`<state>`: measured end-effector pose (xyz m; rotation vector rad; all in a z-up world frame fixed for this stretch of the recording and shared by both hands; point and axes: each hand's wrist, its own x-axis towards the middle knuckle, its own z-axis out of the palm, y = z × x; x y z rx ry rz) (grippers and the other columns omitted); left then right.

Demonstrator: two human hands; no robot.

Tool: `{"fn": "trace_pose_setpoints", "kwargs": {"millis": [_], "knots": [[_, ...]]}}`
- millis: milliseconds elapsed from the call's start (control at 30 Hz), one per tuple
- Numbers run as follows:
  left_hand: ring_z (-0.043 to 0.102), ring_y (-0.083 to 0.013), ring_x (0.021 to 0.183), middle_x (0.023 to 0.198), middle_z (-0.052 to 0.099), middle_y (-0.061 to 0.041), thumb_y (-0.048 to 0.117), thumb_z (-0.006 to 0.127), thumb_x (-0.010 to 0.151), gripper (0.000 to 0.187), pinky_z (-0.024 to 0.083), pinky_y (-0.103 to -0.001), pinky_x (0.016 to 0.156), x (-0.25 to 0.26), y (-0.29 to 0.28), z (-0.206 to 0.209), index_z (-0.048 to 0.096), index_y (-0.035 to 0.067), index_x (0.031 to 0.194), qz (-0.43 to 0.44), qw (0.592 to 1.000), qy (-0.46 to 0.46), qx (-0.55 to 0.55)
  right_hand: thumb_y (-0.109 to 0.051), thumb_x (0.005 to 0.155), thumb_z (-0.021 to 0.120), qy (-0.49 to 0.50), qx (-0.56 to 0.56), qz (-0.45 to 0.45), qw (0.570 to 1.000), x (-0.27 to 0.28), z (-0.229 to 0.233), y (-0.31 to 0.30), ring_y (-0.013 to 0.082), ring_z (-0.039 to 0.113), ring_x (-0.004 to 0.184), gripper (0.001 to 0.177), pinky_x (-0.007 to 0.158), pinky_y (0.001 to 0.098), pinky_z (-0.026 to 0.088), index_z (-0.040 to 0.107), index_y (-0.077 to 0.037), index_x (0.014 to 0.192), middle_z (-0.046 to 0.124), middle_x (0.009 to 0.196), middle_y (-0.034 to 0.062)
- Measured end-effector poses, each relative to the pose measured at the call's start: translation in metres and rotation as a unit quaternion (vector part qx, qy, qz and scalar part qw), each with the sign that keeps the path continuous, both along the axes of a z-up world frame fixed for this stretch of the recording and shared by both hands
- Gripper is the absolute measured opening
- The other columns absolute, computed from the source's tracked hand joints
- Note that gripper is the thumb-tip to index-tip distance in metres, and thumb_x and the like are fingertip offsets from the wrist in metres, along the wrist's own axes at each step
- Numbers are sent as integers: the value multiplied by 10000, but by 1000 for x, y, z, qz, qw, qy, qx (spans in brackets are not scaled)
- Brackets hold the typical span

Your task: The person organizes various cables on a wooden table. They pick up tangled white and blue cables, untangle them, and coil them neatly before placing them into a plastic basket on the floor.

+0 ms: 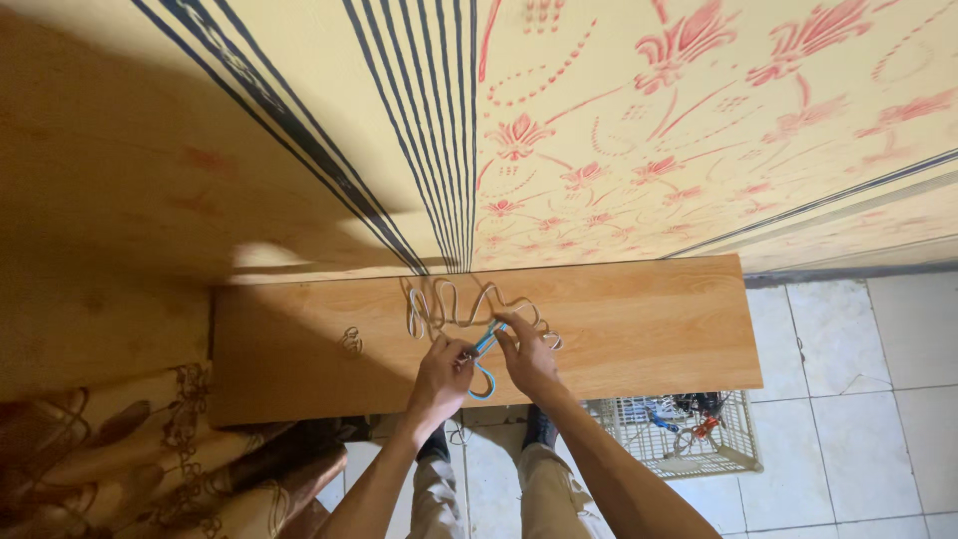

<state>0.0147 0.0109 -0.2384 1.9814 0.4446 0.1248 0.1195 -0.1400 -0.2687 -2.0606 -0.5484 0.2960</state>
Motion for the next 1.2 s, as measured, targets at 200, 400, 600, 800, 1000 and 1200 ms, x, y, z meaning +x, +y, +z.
{"fn": "trace_pose_setpoints", "kwargs": {"millis": [200,400,600,800,1000,1200], "knots": [[663,-173,701,866,688,-78,115,690,867,125,549,-307,645,-17,-3,57,680,43,970,49,997,33,-45,-147,985,645,183,129,-14,975,-13,47,8,184,751,927,234,771,312,569,678,-31,1186,768,990,86],[634,-116,718,801,687,-36,360,490,1024,359,530,-278,686,-14,10,99,691,67,971,45,973,11,-225,-110,974,682,173,191,27,966,-29,127,19,124,663,770,199,677,276,538,729,28,1110,747,878,86],[436,-104,612,701,483,13,356,429,1124,398,391,-290,566,-2,16,106,573,65,893,61,939,-27,-336,-111,999,616,244,240,71,937,-33,188,24,137,630,775,266,688,269,516,693,34,1209,712,870,80],[590,-155,715,812,554,-14,357,422,1101,330,474,-315,611,-5,17,147,555,96,951,125,861,-67,-488,-114,974,637,269,246,55,929,-29,197,16,139,692,875,235,787,292,574,634,36,1154,725,944,78],[696,-204,842,980,709,-91,391,353,1048,417,578,-338,708,5,2,200,600,55,1025,121,823,-119,-542,-102,958,679,274,222,64,933,-39,218,22,135,678,744,160,652,282,553,670,37,1037,752,871,102],[529,-138,569,756,618,-42,414,394,1063,323,405,-294,482,0,-4,195,498,133,943,173,870,-71,-456,-195,874,759,254,115,82,957,-39,231,28,102,684,667,195,565,242,535,755,-8,929,739,777,68]]}}
